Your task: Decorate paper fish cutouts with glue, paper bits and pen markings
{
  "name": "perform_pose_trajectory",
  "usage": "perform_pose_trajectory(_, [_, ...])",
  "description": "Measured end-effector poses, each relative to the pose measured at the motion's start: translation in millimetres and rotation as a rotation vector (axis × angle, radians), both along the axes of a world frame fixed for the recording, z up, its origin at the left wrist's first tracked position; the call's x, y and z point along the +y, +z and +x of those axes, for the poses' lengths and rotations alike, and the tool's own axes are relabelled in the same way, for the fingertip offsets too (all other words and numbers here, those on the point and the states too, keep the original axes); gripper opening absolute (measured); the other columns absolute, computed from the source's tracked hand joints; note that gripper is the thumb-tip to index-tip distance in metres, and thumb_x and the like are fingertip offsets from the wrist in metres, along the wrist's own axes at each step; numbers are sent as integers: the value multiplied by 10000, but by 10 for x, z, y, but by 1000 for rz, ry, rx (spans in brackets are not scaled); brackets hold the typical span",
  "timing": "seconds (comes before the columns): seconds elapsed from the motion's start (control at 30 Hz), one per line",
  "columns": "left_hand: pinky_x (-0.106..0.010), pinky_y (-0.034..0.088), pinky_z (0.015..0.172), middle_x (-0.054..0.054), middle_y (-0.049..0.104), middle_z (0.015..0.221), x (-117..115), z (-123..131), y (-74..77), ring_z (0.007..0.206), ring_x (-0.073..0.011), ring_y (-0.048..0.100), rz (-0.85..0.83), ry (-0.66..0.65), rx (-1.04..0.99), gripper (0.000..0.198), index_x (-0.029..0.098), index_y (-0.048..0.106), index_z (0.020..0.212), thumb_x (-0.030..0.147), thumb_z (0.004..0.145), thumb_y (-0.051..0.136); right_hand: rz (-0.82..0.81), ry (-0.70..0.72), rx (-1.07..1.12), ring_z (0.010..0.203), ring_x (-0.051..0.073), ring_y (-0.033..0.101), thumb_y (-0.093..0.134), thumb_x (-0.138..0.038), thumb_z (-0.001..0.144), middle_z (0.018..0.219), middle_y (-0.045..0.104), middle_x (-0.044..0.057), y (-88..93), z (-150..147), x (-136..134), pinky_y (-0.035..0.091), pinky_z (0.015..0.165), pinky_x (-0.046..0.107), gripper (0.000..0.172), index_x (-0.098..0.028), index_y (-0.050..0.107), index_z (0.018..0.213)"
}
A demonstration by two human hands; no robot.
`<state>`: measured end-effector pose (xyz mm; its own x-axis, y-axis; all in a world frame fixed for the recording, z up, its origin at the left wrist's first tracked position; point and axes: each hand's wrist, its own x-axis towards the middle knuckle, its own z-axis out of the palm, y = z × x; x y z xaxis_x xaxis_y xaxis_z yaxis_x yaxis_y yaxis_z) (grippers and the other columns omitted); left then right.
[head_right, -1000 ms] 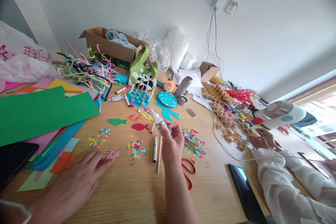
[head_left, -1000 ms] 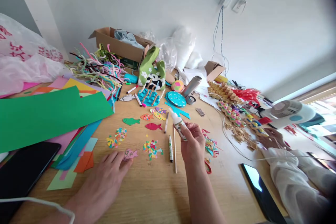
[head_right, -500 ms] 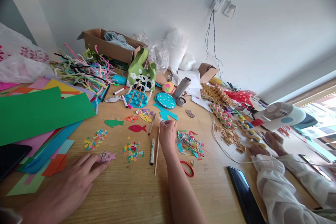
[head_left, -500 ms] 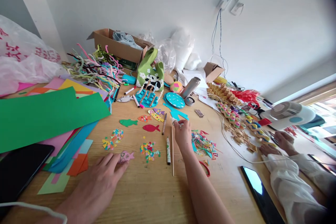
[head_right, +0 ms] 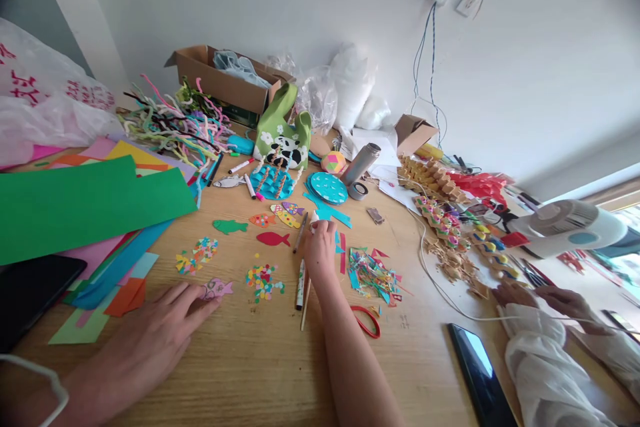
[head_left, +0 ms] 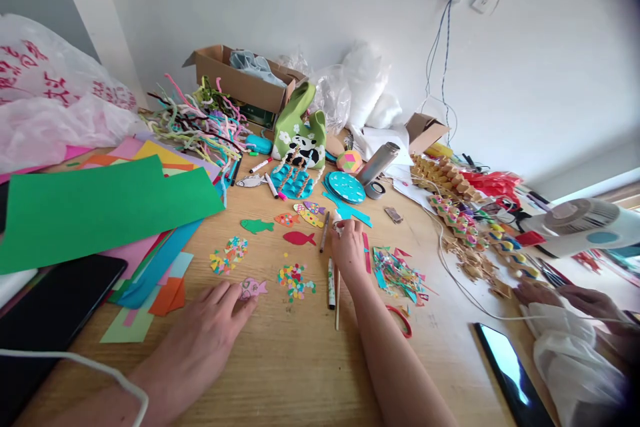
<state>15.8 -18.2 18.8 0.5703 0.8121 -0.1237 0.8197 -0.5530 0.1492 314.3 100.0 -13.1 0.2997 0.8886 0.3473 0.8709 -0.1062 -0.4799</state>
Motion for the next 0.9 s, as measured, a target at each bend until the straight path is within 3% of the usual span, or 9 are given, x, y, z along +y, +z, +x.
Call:
perform_pose_trajectory(0.5, [-445,527,940,-91,665,1162,8,15,10,1098,-271,603,31,-16,72,732,274,554,1396,-85,781,384,-74,-62,-41,807,213,603,552,-148,847,1033,578,92,70,5,128,446,699,310,128,-201,621,940])
perform_pose_trajectory(0.73, [-462,533,948,-108,670,1146,7,-14,-69,1078,-274,608,92,-30,24,719,264,574,1381,-82,783,376,-177,-30,-94,908,214,662,477,-201,955,1117,649,112,306,109,23,451,752,306,199,-194,640,1068])
perform_pose_trajectory(0.9, [-477,537,949,-117,674,1172,19,-16,-80,1083,-280,610,106,-56,58,717,240,593,1365,-86,769,362,-366,-32,-179,805,259,672,528,-337,962,805,702,87,434,174,-304,393,646,306,209,-185,647,881])
